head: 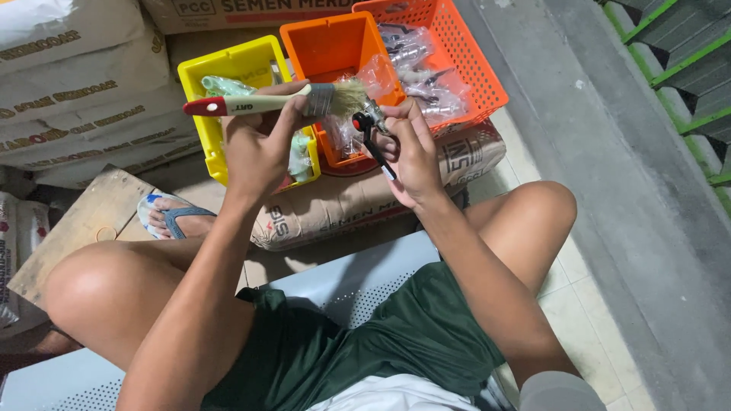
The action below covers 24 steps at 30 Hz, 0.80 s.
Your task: A person is cleaning and sorting various plumbing components like faucets and valves using a paintbrush, moving them between different colored plastic bins.
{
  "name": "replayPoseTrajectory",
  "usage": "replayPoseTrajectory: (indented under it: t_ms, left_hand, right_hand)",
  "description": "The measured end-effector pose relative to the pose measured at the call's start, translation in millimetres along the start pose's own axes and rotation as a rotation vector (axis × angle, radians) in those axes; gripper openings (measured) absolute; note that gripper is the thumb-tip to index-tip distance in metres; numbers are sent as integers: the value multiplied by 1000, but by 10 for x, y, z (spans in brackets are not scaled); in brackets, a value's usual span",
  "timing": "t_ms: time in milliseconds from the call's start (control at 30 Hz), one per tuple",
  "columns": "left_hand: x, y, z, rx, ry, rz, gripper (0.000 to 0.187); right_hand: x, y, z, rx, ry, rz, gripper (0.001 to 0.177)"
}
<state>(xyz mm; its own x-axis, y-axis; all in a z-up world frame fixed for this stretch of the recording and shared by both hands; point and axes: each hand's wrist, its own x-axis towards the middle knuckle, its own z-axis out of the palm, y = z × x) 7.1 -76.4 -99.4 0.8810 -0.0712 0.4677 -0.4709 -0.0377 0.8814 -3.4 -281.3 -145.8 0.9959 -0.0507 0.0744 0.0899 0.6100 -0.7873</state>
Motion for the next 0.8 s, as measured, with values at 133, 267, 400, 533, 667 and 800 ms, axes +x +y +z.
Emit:
replayPoseTrajectory:
  t_ms: [133, 267, 400, 533, 667, 800]
  left_hand:
    - [-50, 111, 56, 89, -88, -15, 19]
    - [-83, -120, 59, 119, -84, -24, 22]
    - [56, 23, -44, -70, 6, 17, 27]
    - [-29, 164, -40, 69, -139, -48, 23]
    - [-105, 128, 55, 109, -217, -59, 20]
    - [20, 23, -68, 168, -116, 29, 22]
  right_hand:
    - [56, -18, -23, 29, 64, -4, 8]
    - [62, -17, -22, 25, 108, 8, 7]
    - [-6, -23, -6, -26, 26, 72, 6]
    - [-9, -107, 133, 22, 80, 32, 3]
    - [-20, -29, 109, -34, 212, 74, 10]
    - [-15, 102, 48, 0, 177, 103, 7]
